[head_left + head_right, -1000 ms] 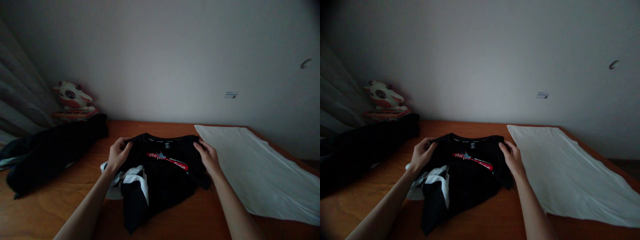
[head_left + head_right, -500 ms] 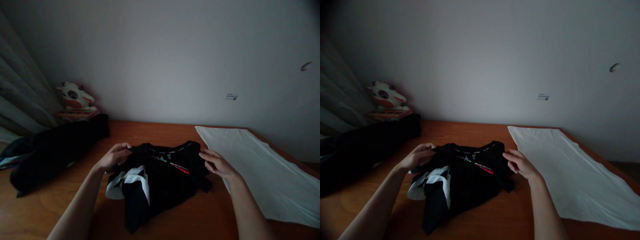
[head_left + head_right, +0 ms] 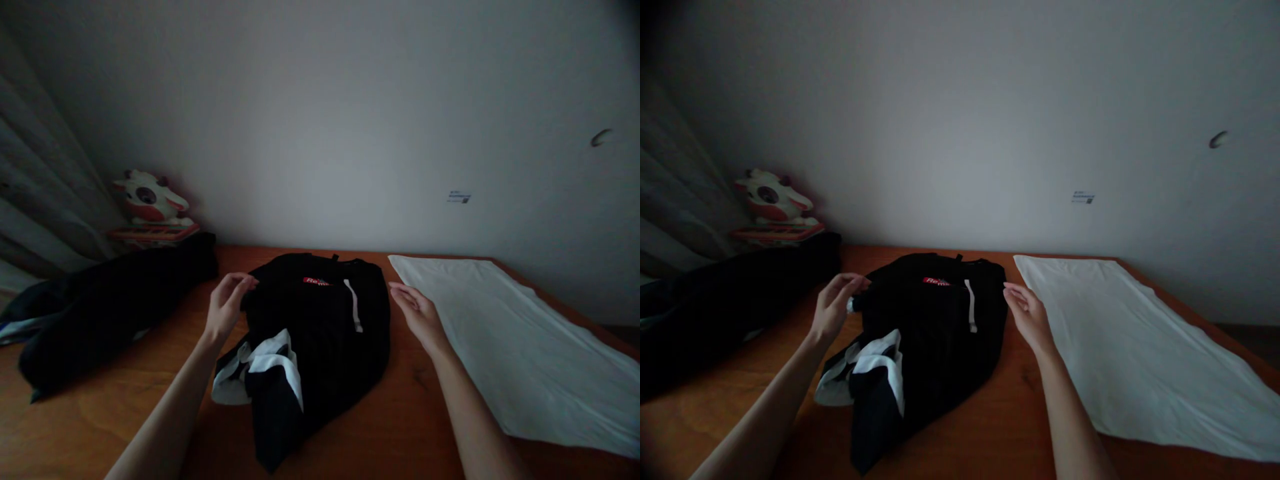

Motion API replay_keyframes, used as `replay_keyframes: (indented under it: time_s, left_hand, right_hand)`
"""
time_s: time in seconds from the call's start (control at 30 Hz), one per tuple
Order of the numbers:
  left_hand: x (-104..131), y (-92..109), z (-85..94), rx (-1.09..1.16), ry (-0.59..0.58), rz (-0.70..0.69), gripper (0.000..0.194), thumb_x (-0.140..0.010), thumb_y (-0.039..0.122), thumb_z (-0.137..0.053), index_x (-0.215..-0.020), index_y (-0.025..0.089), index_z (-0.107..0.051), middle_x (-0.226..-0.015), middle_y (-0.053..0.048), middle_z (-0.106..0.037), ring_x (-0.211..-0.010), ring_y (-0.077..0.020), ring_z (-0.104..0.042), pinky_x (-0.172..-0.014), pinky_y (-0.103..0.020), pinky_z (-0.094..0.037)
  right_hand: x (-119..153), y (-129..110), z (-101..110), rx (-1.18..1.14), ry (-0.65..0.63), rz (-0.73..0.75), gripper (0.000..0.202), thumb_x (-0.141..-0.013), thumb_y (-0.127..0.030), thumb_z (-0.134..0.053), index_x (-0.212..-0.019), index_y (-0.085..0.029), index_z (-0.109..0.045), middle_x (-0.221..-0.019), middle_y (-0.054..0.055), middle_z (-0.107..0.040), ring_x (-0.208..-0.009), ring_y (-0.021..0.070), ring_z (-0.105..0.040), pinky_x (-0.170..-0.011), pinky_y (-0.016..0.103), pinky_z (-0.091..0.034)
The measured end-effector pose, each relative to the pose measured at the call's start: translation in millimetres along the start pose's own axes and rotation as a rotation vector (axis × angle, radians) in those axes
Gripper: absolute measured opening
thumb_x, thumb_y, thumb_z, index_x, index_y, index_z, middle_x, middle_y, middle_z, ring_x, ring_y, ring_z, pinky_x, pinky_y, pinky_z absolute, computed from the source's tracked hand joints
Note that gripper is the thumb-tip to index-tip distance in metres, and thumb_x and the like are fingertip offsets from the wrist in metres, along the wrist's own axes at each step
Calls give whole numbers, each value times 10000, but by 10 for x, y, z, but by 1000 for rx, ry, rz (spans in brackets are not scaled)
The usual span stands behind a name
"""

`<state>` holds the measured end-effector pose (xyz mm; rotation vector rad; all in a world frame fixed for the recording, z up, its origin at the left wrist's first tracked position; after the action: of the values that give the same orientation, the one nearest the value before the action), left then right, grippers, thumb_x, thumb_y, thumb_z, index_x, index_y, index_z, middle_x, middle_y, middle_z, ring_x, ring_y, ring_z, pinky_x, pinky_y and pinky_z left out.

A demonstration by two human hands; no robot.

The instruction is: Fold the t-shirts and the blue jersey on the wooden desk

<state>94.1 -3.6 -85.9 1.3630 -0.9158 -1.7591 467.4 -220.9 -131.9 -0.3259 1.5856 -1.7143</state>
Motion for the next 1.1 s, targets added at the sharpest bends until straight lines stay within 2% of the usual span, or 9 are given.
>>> replay_keyframes:
  time_s: [0.13, 0.27, 0.43, 0.57, 0.67, 0.8, 0.87, 1.0, 1.1]
  left_hand:
    - [214, -110, -367, -315, -436, -86, 415, -919, 584, -542, -1019, 212, -697, -977, -78, -760, -907, -243, -704, -880, -380, -557]
    - [372, -325, -593, -572, -647, -246, 467, -929, 561, -539, -1194, 207, -690, -1265, -133, -715, -1213, -311, -641, -1084, -478, -467]
    - [360, -487, -515, -848, -631, -196, 536, -914, 512, -567, -1321, 171, -637, -1436, -177, -606, -1330, -356, -561, -1104, -522, -441]
    - [319, -320, -410, -1084, -539, -127, 390, -907, 354, -514, -1181, 149, -701, -1210, -176, -713, -1129, -378, -666, -947, -520, -515]
    - [327, -217, -412, -1122, -482, -144, 360, -937, 344, -442, -1063, 162, -727, -1083, -166, -742, -1033, -371, -691, -904, -521, -514]
    - [396, -357, -503, -989, -541, -197, 498, -939, 467, -513, -1313, 167, -646, -1398, -193, -636, -1292, -382, -586, -1057, -536, -447]
    - [417, -492, -530, -961, -563, -178, 592, -930, 501, -537, -1414, 162, -576, -1498, -203, -555, -1394, -389, -502, -1128, -552, -386]
    - [393, -580, -545, -927, -516, -170, 647, -910, 527, -553, -1454, 178, -531, -1542, -196, -507, -1420, -387, -471, -1155, -568, -358]
    - [357, -461, -550, -845, -482, -217, 534, -939, 506, -496, -1330, 162, -616, -1411, -178, -620, -1311, -350, -570, -1104, -514, -437]
  right_hand:
    - [79, 104, -70, 363, -31, 2, 627, -790, -774, -595, -1010, -202, -730, -891, 97, -737, -842, 269, -693, -845, 425, -547]
    - [232, 75, -283, 682, -152, 65, 722, -781, -713, -672, -1265, -177, -658, -969, 103, -701, -907, 288, -685, -843, 412, -533]
    - [313, 77, -462, 897, -240, 207, 429, -847, -472, -713, -1207, -238, -717, -1128, 121, -671, -1099, 309, -655, -934, 389, -502]
    - [286, 90, -464, 908, -225, 214, 267, -926, -281, -588, -1134, -226, -747, -1100, 114, -691, -1053, 277, -673, -921, 362, -504]
    - [255, 57, -428, 871, -160, 227, 275, -907, -271, -591, -1106, -187, -762, -1092, 139, -689, -1040, 291, -671, -917, 375, -504]
    - [139, 123, -305, 586, -241, 176, 286, -886, -422, -623, -966, -201, -786, -933, 93, -726, -917, 267, -693, -858, 358, -511]
    - [25, 243, -103, 374, -125, 39, 434, -890, -586, -573, -955, -206, -773, -882, 74, -749, -858, 263, -701, -801, 358, -526]
    - [-60, 500, 351, 218, 440, -168, 775, -868, -735, -461, -1327, -128, -611, -1174, 184, -724, -1077, 324, -683, -909, 439, -530]
    - [-41, 501, 286, 418, 424, -69, 895, -825, -730, -530, -1391, -36, -533, -1331, 290, -622, -1276, 391, -565, -1074, 519, -425]
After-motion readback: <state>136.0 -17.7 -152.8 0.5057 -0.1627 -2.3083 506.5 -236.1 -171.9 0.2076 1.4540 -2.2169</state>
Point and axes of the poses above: each hand's wrist, its own x-axis away from the middle knuckle, its own z-axis out of the back of the hand, y = z × x, the point moved 5 cm from there along -x, towards the middle knuckle
